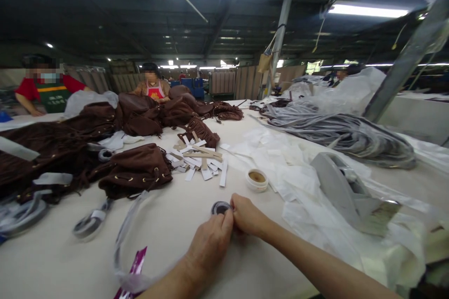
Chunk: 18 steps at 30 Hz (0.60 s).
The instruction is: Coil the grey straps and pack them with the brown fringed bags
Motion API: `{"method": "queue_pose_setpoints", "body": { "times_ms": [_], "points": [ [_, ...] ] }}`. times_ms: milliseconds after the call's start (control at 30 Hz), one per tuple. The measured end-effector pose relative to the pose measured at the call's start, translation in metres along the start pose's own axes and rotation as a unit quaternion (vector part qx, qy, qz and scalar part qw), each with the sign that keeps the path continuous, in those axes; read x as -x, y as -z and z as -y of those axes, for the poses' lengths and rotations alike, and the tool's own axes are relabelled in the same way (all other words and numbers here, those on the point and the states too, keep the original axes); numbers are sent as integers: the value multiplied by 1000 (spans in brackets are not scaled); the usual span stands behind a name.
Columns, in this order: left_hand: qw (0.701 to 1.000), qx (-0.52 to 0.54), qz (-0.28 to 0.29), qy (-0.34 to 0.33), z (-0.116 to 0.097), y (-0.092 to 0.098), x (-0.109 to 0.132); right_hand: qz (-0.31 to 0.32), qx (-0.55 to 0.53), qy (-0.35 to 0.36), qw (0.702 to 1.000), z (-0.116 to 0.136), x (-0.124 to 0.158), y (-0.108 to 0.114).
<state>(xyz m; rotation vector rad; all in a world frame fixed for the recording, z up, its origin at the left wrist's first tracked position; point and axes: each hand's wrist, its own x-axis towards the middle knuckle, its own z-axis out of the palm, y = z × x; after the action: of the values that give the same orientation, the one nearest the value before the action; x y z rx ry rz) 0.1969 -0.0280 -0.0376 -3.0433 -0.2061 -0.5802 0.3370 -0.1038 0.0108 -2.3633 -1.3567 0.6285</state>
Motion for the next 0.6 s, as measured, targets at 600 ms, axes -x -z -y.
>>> {"method": "queue_pose_setpoints", "body": {
  "times_ms": [600],
  "points": [
    [999, 19, 24, 28, -6, 8, -1, 61, 64, 24, 996, 15, -5, 11]
  ]
}}
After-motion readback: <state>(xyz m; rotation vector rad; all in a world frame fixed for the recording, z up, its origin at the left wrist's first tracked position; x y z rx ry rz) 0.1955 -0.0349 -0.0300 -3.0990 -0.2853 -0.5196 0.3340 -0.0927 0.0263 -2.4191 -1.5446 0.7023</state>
